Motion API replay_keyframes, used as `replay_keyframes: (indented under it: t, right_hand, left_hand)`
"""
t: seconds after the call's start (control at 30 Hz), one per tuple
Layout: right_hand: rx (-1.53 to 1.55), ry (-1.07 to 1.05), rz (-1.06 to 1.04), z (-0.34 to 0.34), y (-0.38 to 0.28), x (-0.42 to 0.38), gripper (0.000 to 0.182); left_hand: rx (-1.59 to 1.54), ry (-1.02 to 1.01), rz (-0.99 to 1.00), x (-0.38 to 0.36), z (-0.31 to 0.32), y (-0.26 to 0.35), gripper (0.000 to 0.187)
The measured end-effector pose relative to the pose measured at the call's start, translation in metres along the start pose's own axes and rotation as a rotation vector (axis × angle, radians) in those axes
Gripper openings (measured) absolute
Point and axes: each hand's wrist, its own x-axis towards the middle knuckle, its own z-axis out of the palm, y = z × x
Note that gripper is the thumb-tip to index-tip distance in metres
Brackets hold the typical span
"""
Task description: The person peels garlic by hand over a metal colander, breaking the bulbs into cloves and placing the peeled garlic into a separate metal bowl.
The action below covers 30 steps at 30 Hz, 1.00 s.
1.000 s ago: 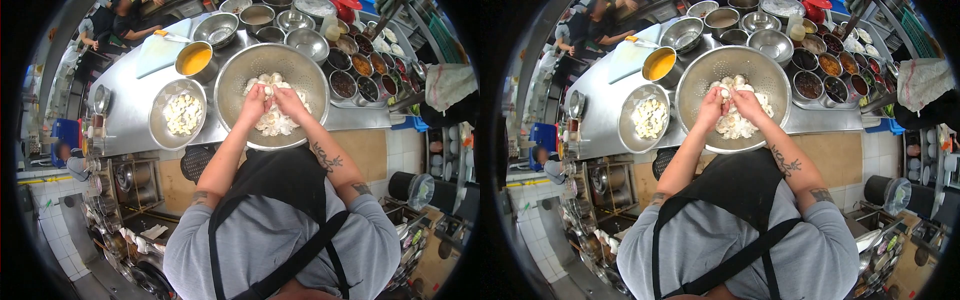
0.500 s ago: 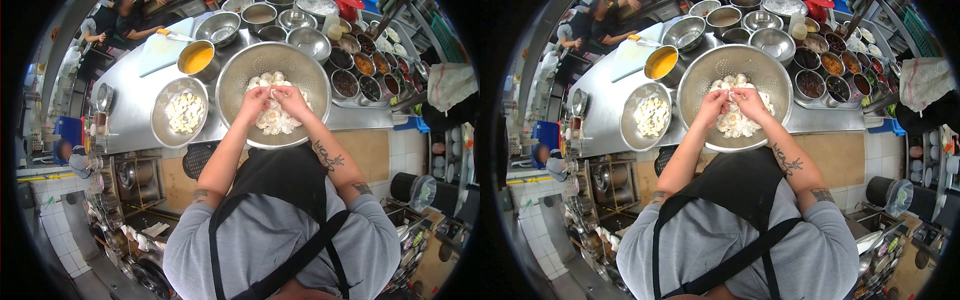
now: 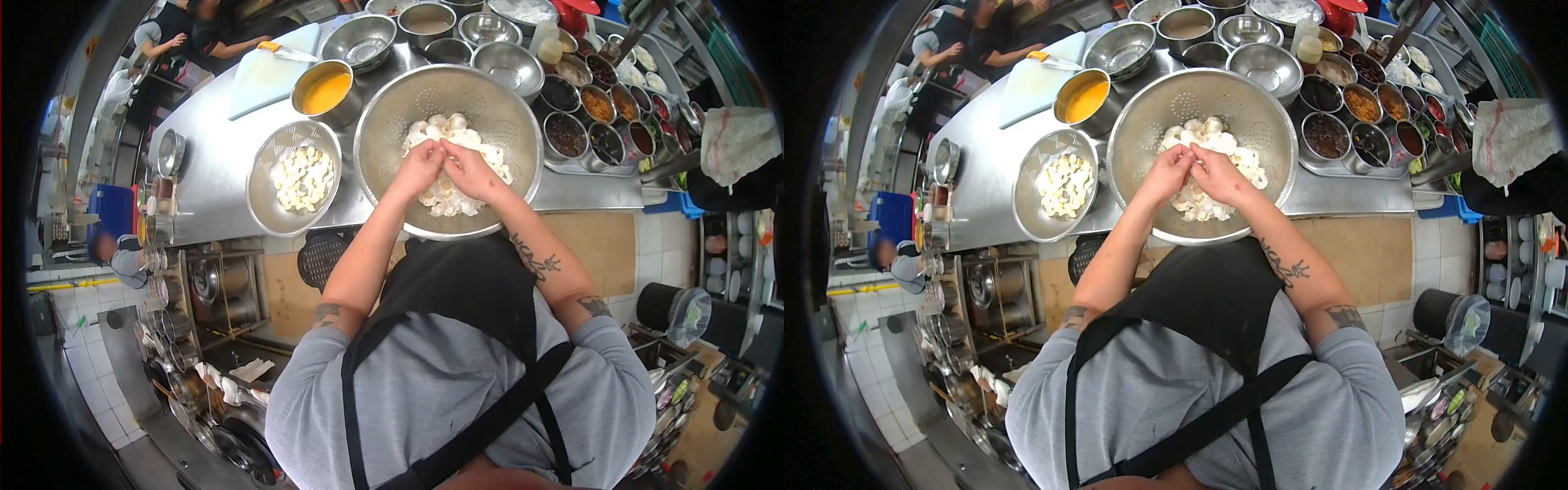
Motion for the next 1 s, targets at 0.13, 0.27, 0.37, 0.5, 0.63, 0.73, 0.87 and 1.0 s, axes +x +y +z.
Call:
replay_keyframes:
  t: [0.13, 0.27, 0.37, 0.5, 0.63, 0.73, 0.87, 1.0]
  right_hand:
    - [-0.073, 0.045, -0.094, 0.005, 0.012, 0.004, 0.048]
    - [-0.137, 0.103, -0.120, 0.012, 0.009, 0.004, 0.049]
    - [-0.138, 0.154, -0.103, 0.012, 0.019, 0.007, 0.047]
    - [0.409, 0.105, 0.205, 0.006, 0.020, 0.016, 0.035]
    - [1.120, 0.117, 0.336, -0.009, 0.010, 0.016, 0.018]
    - [1.108, 0.179, 0.393, -0.014, 0.004, 0.013, 0.022]
    - [0.971, 0.133, 0.506, -0.012, 0.004, 0.012, 0.031]
    - [0.967, 0.033, 0.602, -0.010, -0.007, 0.010, 0.038]
  left_hand:
    - [0.005, 0.023, 0.024, 0.002, 0.003, -0.003, 0.018]
    - [-0.064, 0.024, 0.048, 0.008, 0.007, -0.014, 0.017]
    - [-0.160, 0.013, -0.034, 0.009, 0.007, -0.016, 0.017]
    - [-0.531, -0.060, -0.248, -0.008, 0.009, 0.028, 0.016]
    - [-0.791, -0.156, -0.211, -0.008, 0.000, 0.033, 0.014]
    - [-0.765, -0.081, -0.165, -0.007, -0.004, 0.031, 0.015]
    - [-0.541, 0.049, -0.107, -0.007, 0.002, 0.026, 0.018]
    - [-0.175, 0.035, 0.065, -0.001, 0.009, 0.009, 0.016]
